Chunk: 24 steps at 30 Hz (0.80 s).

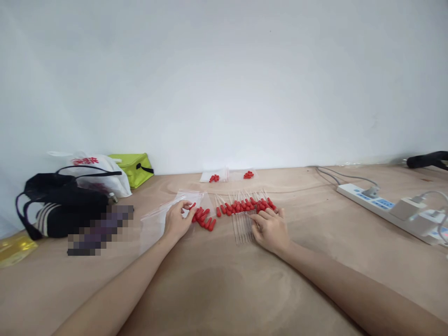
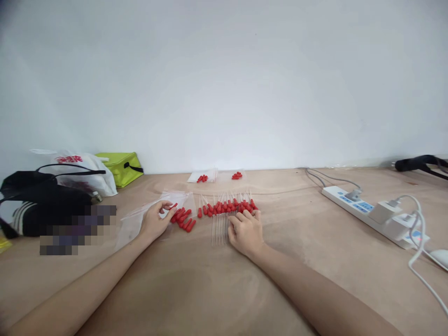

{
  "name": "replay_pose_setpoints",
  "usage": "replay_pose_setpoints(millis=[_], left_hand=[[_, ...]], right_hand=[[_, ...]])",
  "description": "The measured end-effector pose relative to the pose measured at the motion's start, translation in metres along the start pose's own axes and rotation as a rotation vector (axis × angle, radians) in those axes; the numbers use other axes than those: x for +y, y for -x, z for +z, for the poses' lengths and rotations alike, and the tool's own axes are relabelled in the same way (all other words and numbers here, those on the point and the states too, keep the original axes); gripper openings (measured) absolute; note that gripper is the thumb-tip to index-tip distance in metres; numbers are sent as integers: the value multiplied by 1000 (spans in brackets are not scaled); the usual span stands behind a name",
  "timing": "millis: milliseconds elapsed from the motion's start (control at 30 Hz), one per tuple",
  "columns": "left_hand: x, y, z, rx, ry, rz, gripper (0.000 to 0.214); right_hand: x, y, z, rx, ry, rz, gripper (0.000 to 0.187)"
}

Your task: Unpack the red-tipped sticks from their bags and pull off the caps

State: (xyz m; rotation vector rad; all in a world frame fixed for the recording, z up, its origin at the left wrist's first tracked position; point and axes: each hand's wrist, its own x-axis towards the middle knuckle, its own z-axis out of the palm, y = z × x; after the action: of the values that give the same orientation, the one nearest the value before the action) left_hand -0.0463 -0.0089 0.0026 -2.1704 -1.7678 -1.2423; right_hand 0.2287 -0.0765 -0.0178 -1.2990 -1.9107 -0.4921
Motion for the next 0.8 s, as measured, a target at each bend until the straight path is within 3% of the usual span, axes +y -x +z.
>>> replay_pose_setpoints(millis=[133,333,600,700,800], left_hand=[[1,0,0,-73,-6,-42,24],[2,0,-2,-68,-13,-46,28],[7,-3,-10,5,-33,4,30],[26,-4,-9,-16,-82,108,22],[54,-5,-1,-131,-178,218,18]], right_hand=[[-4,-2,-2,-99,64,-9,19],[-8,-5,-7,-211,9,-44,27],[4,-2,-12,-90,-94,123,31],[18,0,-15,-29,-70,179,33],[30,0,-17,21,-33,227,35]])
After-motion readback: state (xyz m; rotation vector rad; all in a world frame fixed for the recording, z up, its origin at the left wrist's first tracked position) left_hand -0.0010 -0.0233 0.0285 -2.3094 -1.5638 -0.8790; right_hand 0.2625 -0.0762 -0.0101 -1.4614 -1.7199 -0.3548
